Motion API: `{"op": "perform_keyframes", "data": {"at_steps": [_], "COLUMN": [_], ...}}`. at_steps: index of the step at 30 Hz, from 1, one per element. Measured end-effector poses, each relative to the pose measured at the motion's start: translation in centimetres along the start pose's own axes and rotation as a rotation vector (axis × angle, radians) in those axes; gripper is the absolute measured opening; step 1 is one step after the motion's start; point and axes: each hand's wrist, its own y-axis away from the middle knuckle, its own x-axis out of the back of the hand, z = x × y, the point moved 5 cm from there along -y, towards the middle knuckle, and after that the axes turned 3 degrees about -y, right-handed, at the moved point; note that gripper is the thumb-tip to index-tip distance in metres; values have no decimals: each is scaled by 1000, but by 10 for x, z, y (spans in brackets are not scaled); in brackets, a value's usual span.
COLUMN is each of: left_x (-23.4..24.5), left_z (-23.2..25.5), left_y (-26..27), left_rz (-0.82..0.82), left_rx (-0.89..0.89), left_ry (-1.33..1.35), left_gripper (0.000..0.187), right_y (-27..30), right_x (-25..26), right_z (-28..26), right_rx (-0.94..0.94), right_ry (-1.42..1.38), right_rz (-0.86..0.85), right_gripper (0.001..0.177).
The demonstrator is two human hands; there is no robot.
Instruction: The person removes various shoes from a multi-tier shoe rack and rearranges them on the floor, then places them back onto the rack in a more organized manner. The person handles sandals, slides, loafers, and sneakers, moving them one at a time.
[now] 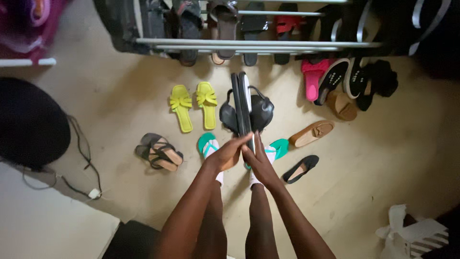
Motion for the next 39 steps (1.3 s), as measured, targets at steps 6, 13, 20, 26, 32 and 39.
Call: {"op": "perform_keyframes", "data": {"at_steps": [6, 13, 20, 26, 32, 39], "left_x": [35, 15, -58, -84, -69, -71], "left_z": [65, 118, 181, 252, 271, 267], "left_y": [-82, -58, 8, -14, -34, -37], "left_rz": [723, 833, 1010, 1038, 1096, 1059], "left_rx": [-389, -689, -1202, -1130, -1036, -982], "left_ry": [-767, -975, -1520, -1985, -2180, -2118], "left_gripper": [106, 92, 61, 83, 67, 47], "right_y": [-104, -156, -195, -193, -186, -231], "right_x": [11, 28, 51, 49, 45, 57], "right_z": [3, 20, 14, 30, 32, 37], "right_rx": [-18, -88, 96, -5, 66, -14], "right_ry": [432, 649, 718, 762, 794, 776], "right_rz": [345, 345, 561, 472, 508, 530], "right_gripper": [95, 92, 92, 94, 93, 94]}}
